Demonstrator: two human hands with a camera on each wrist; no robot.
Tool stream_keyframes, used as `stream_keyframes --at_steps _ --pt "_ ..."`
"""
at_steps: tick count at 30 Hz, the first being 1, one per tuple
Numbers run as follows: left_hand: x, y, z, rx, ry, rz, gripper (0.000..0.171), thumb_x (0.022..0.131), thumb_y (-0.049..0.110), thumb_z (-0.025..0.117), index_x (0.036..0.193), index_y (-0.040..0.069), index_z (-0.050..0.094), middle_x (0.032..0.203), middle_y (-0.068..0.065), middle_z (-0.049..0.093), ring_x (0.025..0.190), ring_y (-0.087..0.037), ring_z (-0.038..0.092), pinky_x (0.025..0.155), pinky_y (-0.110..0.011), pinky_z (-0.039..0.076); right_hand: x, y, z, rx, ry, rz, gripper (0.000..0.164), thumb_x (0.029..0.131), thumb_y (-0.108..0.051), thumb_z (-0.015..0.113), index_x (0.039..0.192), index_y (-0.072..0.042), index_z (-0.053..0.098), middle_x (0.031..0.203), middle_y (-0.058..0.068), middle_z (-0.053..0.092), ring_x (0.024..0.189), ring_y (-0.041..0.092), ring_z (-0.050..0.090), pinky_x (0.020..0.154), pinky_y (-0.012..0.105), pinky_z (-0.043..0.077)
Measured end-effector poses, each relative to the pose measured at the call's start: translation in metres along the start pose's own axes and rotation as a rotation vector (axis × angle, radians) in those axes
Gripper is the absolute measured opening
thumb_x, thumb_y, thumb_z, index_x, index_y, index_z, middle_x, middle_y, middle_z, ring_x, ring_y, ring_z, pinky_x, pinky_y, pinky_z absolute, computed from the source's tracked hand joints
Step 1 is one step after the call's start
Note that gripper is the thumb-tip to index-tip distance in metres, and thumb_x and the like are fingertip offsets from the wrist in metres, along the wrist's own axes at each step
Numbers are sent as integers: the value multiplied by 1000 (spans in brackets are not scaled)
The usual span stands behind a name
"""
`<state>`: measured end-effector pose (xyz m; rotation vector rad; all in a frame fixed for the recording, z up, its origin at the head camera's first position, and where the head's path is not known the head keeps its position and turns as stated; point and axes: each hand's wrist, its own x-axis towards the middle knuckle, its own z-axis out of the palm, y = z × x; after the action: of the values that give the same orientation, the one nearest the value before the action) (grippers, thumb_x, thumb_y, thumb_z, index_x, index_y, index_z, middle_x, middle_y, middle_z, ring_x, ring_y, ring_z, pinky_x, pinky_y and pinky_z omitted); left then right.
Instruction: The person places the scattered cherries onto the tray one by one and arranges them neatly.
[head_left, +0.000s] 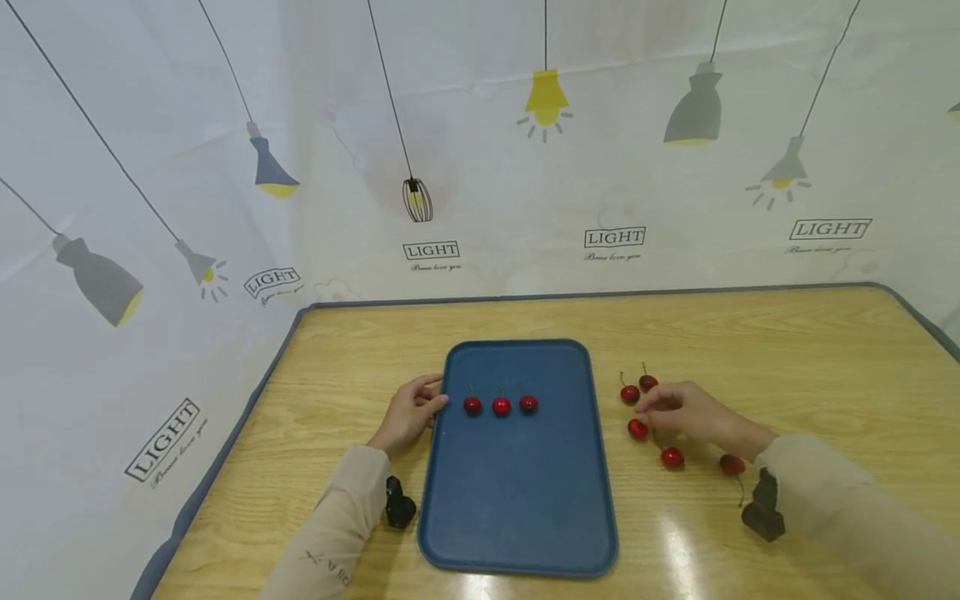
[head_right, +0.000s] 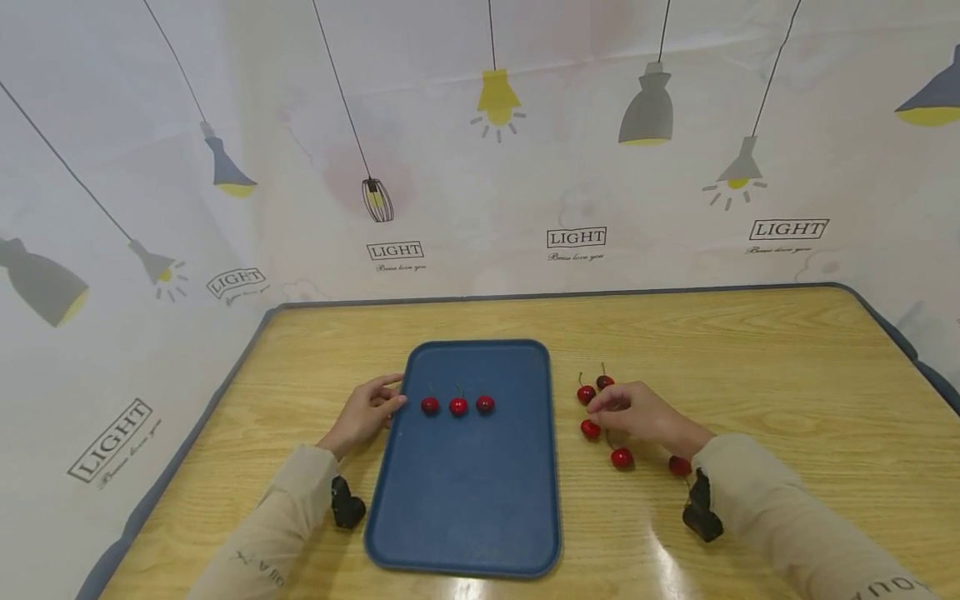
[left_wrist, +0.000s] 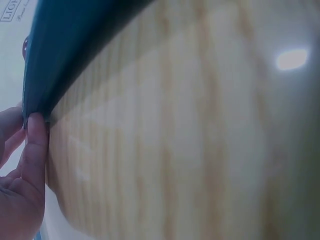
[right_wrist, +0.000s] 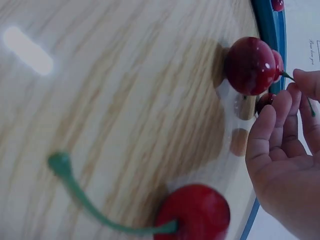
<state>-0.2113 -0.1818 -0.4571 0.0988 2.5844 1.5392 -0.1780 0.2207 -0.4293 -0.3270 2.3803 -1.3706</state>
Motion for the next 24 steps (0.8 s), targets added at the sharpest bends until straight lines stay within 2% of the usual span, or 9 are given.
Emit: stream_keyframes --at_steps 11,17,21,24 --pt "-1 0 1 -5 -1 -6 41 87 8 57 127 7 48 89 -10 55 66 -15 54 54 -30 51 3 1 5 48 56 50 34 84 -25 61 103 3 61 99 8 58 86 17 49 68 28 45" --pt "-1 1 1 -9 3 -9 41 86 8 57 127 7 48 89 -11 56 66 -15 54 54 -30 51 2 0 5 56 70 66 39 85 -30 60 108 2 61 106 11 59 94 19 52 75 28 46" --pt "-1 2 1 -10 5 -9 41 87 7 57 127 6 48 90 -11 56 66 -15 54 54 -30 51 1 1 5 28 78 51 39 85 -31 59 108 1 61 106 12 60 95 21 53 76 28 46" --pt "-1 2 1 -7 6 -7 41 87 7 57 127 6 48 90 -11 56 66 -15 54 54 -30 51 2 3 5 -18 86 -1 37 85 -29 59 105 2 62 103 12 60 92 20 54 74 26 46"
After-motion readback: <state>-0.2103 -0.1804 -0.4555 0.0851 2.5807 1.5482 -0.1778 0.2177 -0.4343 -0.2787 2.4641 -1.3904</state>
